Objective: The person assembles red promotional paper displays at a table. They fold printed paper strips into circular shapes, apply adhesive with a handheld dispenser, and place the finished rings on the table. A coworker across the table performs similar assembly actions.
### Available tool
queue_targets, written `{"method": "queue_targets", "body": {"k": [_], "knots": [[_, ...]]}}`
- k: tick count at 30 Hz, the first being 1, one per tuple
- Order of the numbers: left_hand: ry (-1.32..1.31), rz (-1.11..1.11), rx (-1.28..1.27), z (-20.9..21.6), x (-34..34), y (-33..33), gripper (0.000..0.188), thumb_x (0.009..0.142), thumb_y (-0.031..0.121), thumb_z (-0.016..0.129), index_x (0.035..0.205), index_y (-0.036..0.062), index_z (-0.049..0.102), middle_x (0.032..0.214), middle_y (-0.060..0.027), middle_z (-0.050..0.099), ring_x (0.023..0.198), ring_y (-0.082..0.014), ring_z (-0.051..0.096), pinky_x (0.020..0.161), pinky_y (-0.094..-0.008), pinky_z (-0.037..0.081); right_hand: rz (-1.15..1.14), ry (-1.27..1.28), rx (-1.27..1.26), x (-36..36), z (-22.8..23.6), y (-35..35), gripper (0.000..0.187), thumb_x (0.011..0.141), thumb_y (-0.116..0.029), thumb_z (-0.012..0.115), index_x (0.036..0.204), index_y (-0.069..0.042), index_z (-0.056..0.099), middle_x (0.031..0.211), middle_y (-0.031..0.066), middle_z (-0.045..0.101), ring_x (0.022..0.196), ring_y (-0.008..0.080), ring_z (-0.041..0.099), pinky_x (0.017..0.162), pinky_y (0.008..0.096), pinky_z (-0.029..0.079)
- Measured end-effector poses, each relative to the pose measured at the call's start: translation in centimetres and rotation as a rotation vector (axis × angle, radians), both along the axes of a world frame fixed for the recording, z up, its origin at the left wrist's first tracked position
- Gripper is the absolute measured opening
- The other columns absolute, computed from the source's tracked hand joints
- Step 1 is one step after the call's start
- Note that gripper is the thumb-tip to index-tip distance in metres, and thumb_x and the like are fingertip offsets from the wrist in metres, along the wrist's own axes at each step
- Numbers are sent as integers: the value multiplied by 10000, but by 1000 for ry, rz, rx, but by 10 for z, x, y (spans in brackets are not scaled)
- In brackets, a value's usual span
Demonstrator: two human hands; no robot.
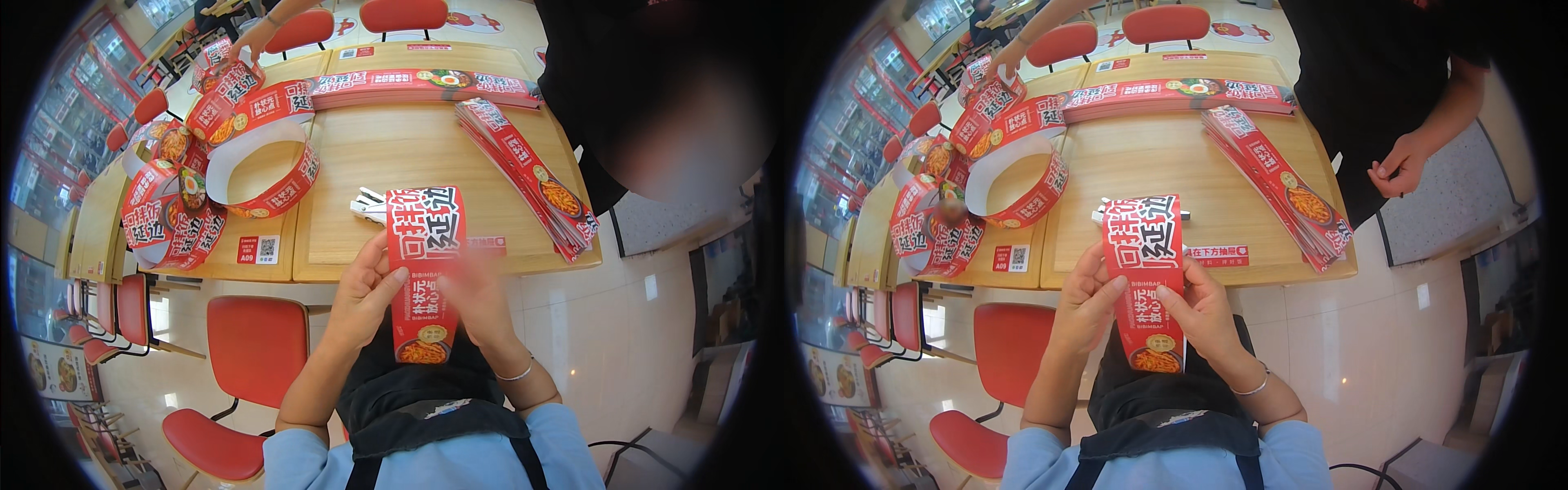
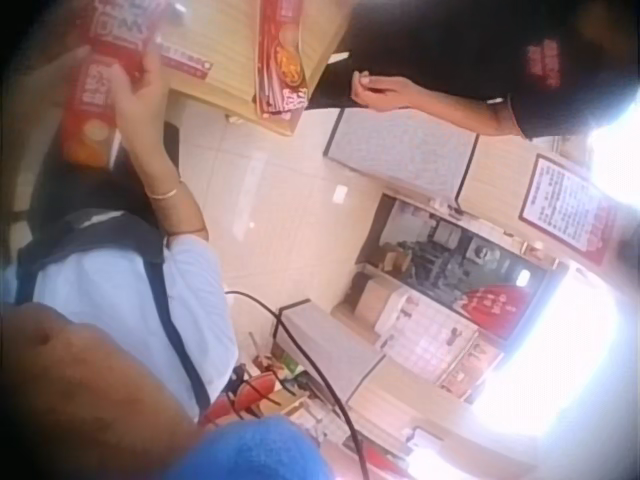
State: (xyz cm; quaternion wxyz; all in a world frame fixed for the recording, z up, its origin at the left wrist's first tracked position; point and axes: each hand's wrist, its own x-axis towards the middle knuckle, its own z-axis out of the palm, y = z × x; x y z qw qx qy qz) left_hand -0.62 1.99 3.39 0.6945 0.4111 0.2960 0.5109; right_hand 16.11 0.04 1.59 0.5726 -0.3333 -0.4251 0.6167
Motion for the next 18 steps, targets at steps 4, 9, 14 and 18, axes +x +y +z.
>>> {"method": "queue_targets", "body": {"k": [4,9,14,18], "knots": [[25,-10,-11,3,-2,0,526,939,-55,462,1438,-10,303,1241,-134,604,1140,-157,574,976,-302,445,-50,-10,-28,0,-3,2,256,937,-52,583,1185,10,562,1095,46,631,994,86,583,883,262,484],[30,-6,-19,-1,-2,0,514,941,-47,471,1429,-23,314,1246,-134,599,1140,-148,570,973,-295,447,-75,-70,5,1,-6,5,216,942,-78,592,1142,6,596,1045,31,646,943,73,591,843,244,492],[22,-2,-33,-1,0,0,497,943,-38,478,1418,-32,331,1244,-130,599,1132,-138,571,962,-283,452,-92,-87,16,0,-7,6,210,944,-69,586,1141,4,598,1045,29,645,934,73,594,834,243,496],[13,4,-43,-3,0,0,467,944,-18,492,1393,-27,364,1248,-136,598,1138,-156,577,951,-288,461,-112,-52,15,-3,-5,6,206,947,-60,580,1140,8,596,1047,29,644,937,73,594,834,242,496]]}}
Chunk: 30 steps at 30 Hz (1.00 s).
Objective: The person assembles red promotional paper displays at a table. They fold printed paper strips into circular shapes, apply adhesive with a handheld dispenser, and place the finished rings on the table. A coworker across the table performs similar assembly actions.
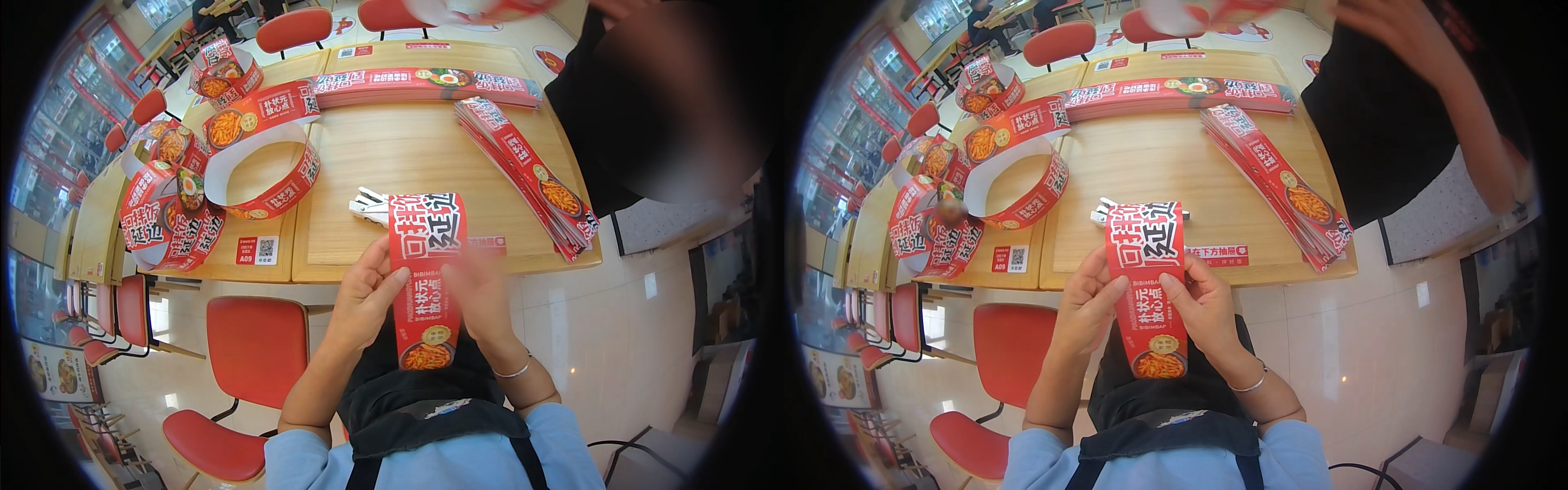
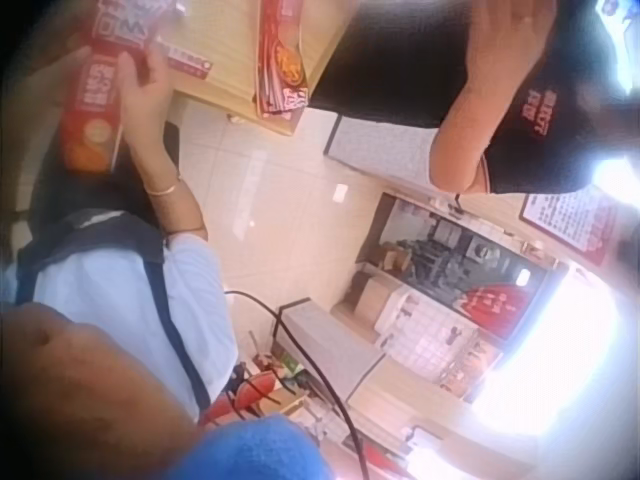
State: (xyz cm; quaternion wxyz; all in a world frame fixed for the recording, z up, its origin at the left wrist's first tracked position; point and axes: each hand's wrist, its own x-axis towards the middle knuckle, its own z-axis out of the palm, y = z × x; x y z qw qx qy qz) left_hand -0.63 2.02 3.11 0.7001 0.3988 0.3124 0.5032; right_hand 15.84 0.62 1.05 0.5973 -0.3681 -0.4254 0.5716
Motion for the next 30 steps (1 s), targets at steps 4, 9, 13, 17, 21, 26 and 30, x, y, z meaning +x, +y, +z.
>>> {"method": "queue_targets", "body": {"k": [4,9,13,17,21,26,30], "knots": [[-43,22,-47,-3,4,-2,376,969,37,503,1335,-31,450,1200,-107,624,1065,-110,593,915,-264,479,-22,18,22,-2,0,0,200,946,-57,581,1135,7,595,1046,26,644,942,73,595,837,241,496],[-38,66,-85,-17,13,-10,278,975,111,546,1218,-23,559,1120,-80,654,958,-93,621,839,-253,512,-53,32,37,-5,-6,3,209,941,-48,587,1142,5,597,1054,30,639,945,77,597,838,243,499],[-18,97,-66,-19,15,-11,262,973,121,554,1194,-19,572,1093,-71,663,928,-92,629,815,-247,521,-62,36,34,-6,-6,2,218,935,-42,594,1148,5,596,1054,32,636,949,79,598,841,246,501],[-12,101,-63,-18,15,-10,260,973,122,555,1190,-20,575,1095,-71,662,925,-88,626,817,-243,515,-50,46,21,-6,-6,3,214,934,-41,595,1143,5,596,1048,30,636,953,79,597,845,249,502],[8,119,-51,-19,16,-10,262,977,127,550,1191,-22,578,1090,-64,661,917,-78,619,815,-237,509,-50,48,4,-7,-5,4,189,937,-43,592,1120,2,600,1036,18,628,951,78,594,844,245,496],[15,123,-46,-20,16,-10,260,980,127,546,1188,-25,584,1085,-61,662,911,-75,617,802,-235,511,-53,43,0,-7,-5,3,166,940,-44,587,1099,2,602,1020,10,616,943,75,588,842,240,488],[-3,135,-59,-21,16,-10,254,978,124,548,1177,-27,593,1076,-64,666,898,-79,623,789,-237,518,-61,13,13,-8,-5,4,160,939,-38,584,1093,3,601,1012,9,610,942,74,587,842,240,487]]}}
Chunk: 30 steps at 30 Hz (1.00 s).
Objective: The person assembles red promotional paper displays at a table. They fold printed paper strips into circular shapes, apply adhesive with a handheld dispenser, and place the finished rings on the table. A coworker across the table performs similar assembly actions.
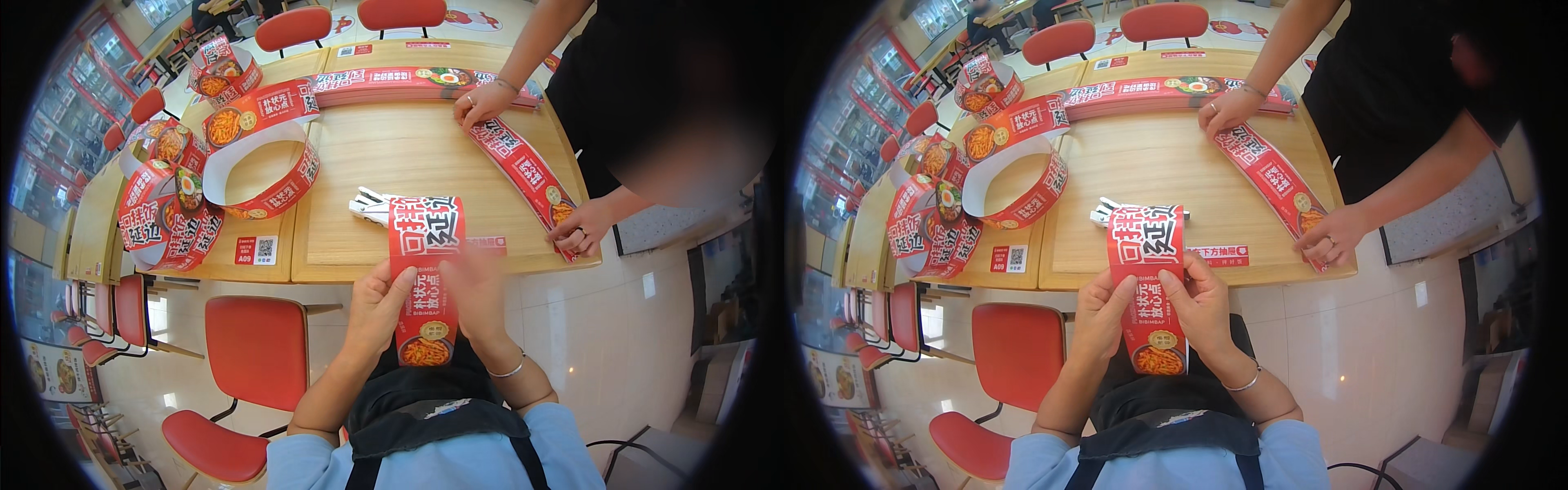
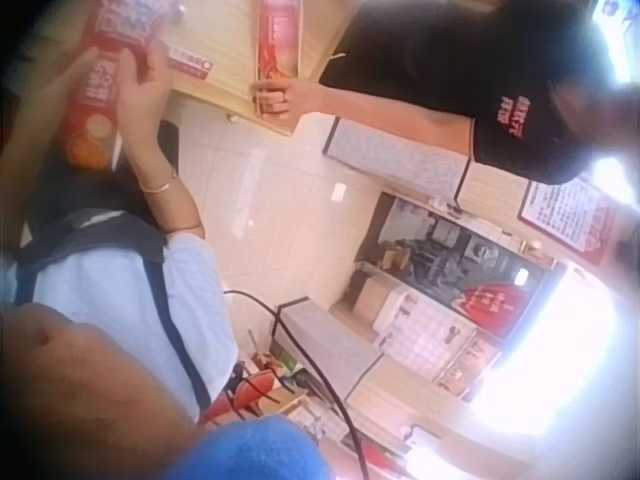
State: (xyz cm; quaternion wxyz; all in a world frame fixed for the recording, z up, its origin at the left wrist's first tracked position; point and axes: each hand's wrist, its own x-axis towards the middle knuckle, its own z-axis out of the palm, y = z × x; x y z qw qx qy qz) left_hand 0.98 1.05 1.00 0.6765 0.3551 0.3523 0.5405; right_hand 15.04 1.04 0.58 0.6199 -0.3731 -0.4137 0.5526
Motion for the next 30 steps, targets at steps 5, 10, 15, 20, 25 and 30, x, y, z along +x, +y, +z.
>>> {"method": "queue_targets", "body": {"k": [5,10,15,20,25,30], "knots": [[-12,19,-13,-3,0,1,243,959,106,579,1159,-29,606,1054,-68,673,877,-81,629,773,-240,525,12,9,-13,-1,1,1,154,937,-34,585,1086,2,597,1000,8,598,947,73,581,842,240,484],[81,117,-1,-10,-5,-2,232,927,72,615,1133,-34,619,999,-69,688,820,-79,636,738,-234,529,7,-141,99,-6,-3,2,167,938,-37,583,1101,-1,589,1005,9,603,943,70,576,827,239,479],[111,223,-20,-14,-55,-7,199,915,61,617,1082,-44,632,956,-75,701,783,-92,658,715,-240,536,-79,-372,-6,32,-38,49,308,905,-192,654,1135,-3,574,1064,70,610,981,134,579,853,289,464],[241,296,-83,-14,-103,-18,174,909,42,609,1053,-53,637,923,-96,703,758,-101,668,689,-242,548,-231,-1479,705,25,-28,103,557,776,-337,724,1174,5,538,1104,163,598,1022,295,555,831,422,471],[280,255,-106,-5,-115,-25,188,908,64,624,1054,-53,641,910,-88,700,751,-99,664,682,-241,548,146,-1631,403,-13,-22,115,527,783,-305,705,1149,23,513,1102,202,567,1045,348,548,830,455,464],[287,222,-162,8,-120,-20,185,918,79,614,1049,-48,639,896,-73,699,722,-83,656,661,-223,540,206,-1296,217,19,-26,104,441,802,-301,682,1084,7,540,980,142,625,883,255,618,743,372,509]]}}
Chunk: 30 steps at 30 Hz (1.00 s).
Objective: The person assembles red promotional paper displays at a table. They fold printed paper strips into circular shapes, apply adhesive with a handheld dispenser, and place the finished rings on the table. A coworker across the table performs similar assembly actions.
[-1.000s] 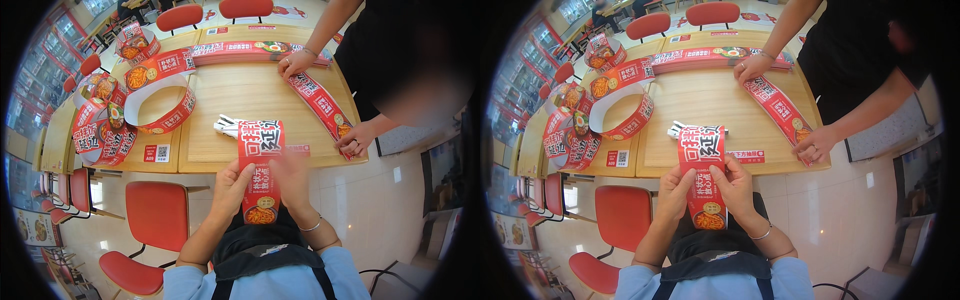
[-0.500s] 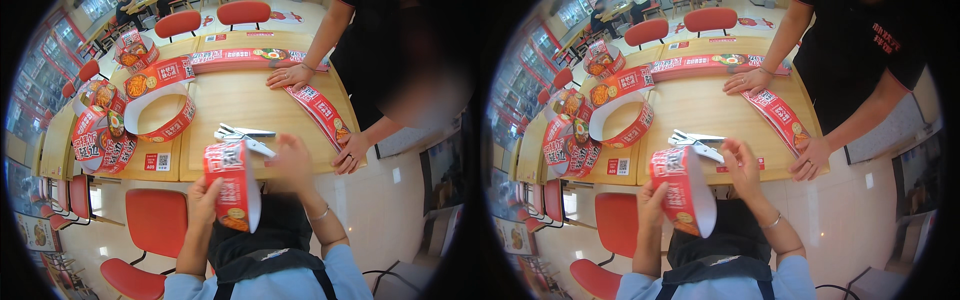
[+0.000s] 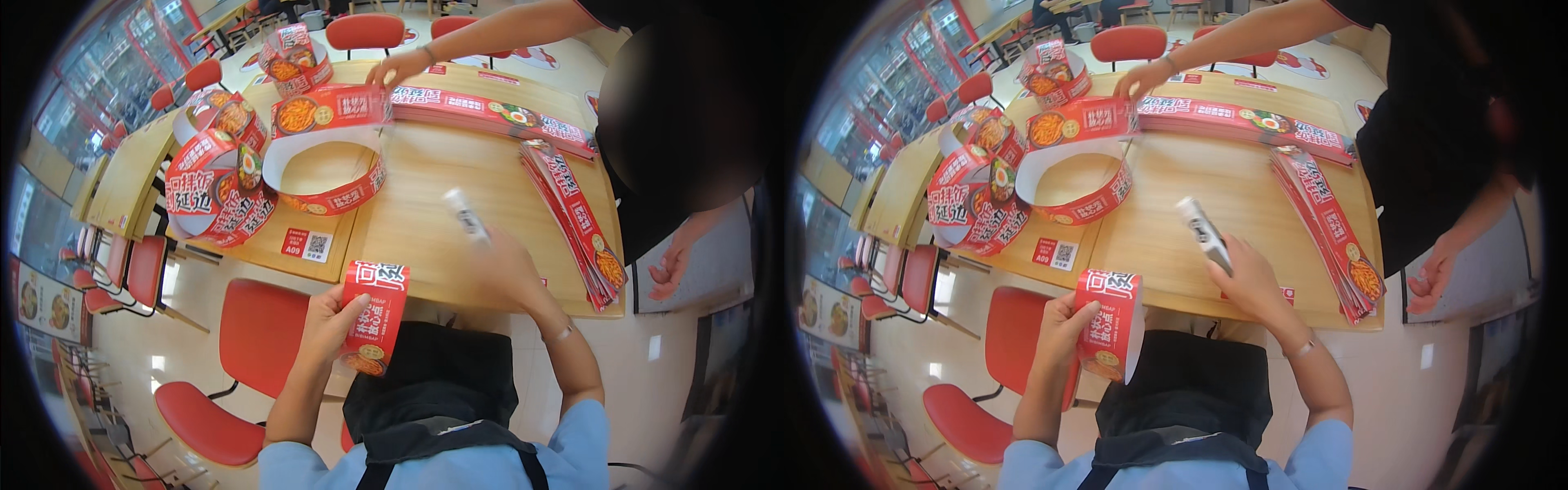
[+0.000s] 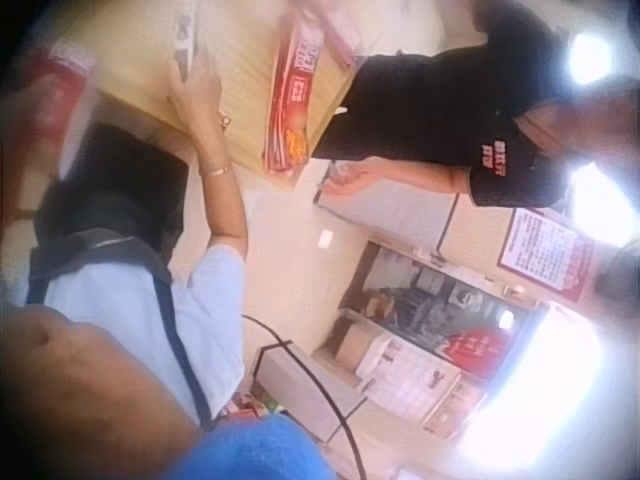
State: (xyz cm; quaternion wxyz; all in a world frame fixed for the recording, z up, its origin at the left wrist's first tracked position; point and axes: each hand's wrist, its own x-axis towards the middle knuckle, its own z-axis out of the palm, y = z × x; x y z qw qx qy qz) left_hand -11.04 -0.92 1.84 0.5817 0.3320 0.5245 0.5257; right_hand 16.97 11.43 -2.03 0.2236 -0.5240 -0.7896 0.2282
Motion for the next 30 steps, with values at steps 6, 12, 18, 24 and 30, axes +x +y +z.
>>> {"method": "queue_targets", "body": {"k": [6,12,18,24,30], "knots": [[35,-131,-55,10,6,17,184,925,111,607,1041,-26,645,872,-59,701,711,-68,654,645,-205,532,124,683,-815,27,17,-104,415,790,-190,712,1130,1,569,987,81,638,920,157,615,837,302,492],[123,-270,-51,18,25,25,190,914,109,622,1040,-30,648,867,-57,701,708,-64,655,634,-205,530,185,477,-617,25,3,-129,420,790,-116,656,1176,10,552,1063,117,621,992,210,594,888,334,458],[368,-327,75,15,25,20,191,906,115,636,1007,-45,657,819,-57,703,697,-61,647,625,-206,515,254,369,-311,18,3,-131,550,799,-81,635,1301,48,451,1146,209,564,1043,357,588,905,382,461],[520,-334,178,12,23,14,189,893,135,651,964,-39,668,777,-90,706,667,-93,657,602,-245,513,282,306,-184,14,-11,-134,604,775,-59,658,1317,54,419,1192,229,542,1115,380,544,959,403,437],[647,-336,272,16,22,12,187,871,133,663,948,-37,659,730,-163,687,619,-168,674,578,-279,509,270,214,-79,13,-16,-135,686,708,-43,692,1326,44,408,1240,235,525,1175,396,498,1026,447,379]]}}
